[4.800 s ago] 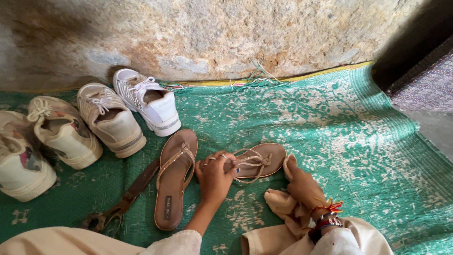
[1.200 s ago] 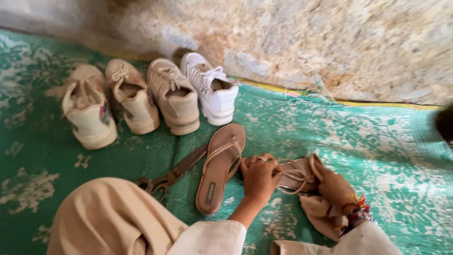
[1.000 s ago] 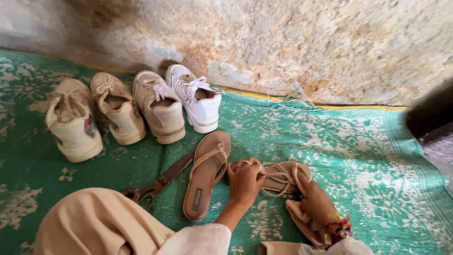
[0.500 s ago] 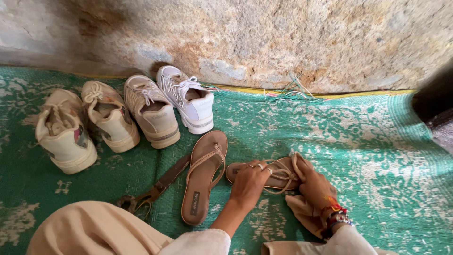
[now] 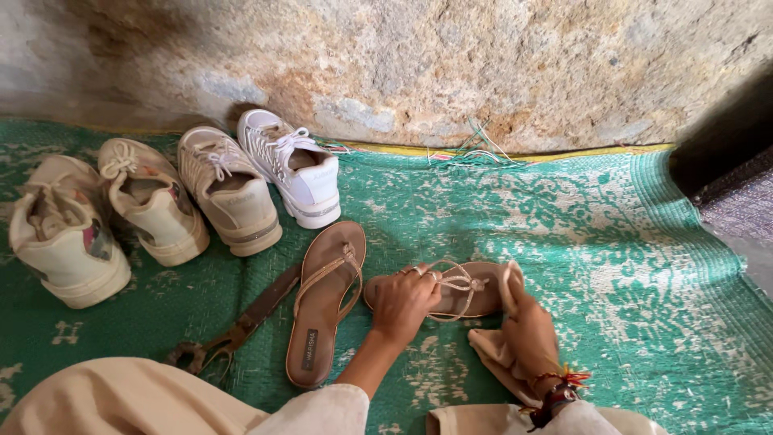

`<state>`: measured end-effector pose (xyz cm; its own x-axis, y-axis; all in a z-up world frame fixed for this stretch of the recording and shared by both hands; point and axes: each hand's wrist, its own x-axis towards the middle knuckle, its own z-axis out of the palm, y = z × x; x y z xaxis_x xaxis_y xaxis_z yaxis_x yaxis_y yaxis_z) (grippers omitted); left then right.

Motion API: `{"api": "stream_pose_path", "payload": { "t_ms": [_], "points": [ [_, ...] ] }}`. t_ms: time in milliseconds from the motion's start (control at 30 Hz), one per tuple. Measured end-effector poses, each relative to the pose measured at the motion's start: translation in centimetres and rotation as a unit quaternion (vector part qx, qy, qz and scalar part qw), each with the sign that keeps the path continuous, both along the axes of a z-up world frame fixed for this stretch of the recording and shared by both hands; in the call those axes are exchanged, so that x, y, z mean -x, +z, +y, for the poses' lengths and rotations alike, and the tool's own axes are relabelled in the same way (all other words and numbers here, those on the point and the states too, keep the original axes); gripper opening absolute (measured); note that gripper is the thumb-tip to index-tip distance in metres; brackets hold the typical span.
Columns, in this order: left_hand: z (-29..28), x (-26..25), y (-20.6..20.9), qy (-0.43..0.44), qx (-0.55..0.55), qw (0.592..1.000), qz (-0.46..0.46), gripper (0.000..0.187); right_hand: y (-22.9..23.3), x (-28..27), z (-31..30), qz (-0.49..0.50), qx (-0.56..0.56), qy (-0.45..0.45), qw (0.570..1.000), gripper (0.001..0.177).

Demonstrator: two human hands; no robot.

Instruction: The person sits on a green mat and uses a cloth to wipe the straps and soles of a pair of beige sandals. They turn the sandals over to clean different surfaces and continue wiping until the clip ends.

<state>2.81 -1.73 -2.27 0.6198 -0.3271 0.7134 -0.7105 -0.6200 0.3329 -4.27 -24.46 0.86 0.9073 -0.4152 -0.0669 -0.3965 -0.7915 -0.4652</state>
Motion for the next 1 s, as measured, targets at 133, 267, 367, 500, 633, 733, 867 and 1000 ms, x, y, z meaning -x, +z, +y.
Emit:
{"api": "stream_pose_path", "payload": {
  "t_ms": [133,267,367,500,633,733,867,1000],
  "points": [
    [-0.1,0.1,-0.3,-0.001,0.002,1.0,0.003,0.018,1.0,0.8,1.0,-0.124,0.024,0.034,0.991,0.082],
    [0.0,0.2,-0.1,-0.017,0.013,1.0,0.018,0.02,3.5,2.0,4.0,-0.145,0.037,0.079,0.986,0.072],
    [0.1,0.2,0.0,-0.02,0.017,0.999,0.035,0.019,5.2,3.2,6.5,-0.024,0.057,0.108,0.992,0.06],
    [0.0,0.4,0.0,-0.027,0.025,0.999,0.031,0.019,6.4,4.3,8.1,0.001,0.015,0.151,0.988,0.069],
    [0.2,0.0,0.3,-0.029,-0.048,0.997,0.047,0.024,6.8,5.2,8.5,0.017,0.037,0.194,0.98,0.071],
    [0.3,-0.4,0.4,-0.069,-0.044,0.995,0.057,0.037,7.1,5.7,9.1,0.084,0.089,0.179,0.976,0.075],
    [0.2,-0.7,0.3,-0.05,-0.096,0.993,0.056,0.032,7.2,7.0,10.2,0.051,0.07,0.231,0.969,0.077],
    [0.2,-1.2,0.5,-0.09,-0.08,0.988,0.095,0.036,7.2,6.7,9.9,0.067,0.03,0.216,0.974,0.077]
  ]
}}
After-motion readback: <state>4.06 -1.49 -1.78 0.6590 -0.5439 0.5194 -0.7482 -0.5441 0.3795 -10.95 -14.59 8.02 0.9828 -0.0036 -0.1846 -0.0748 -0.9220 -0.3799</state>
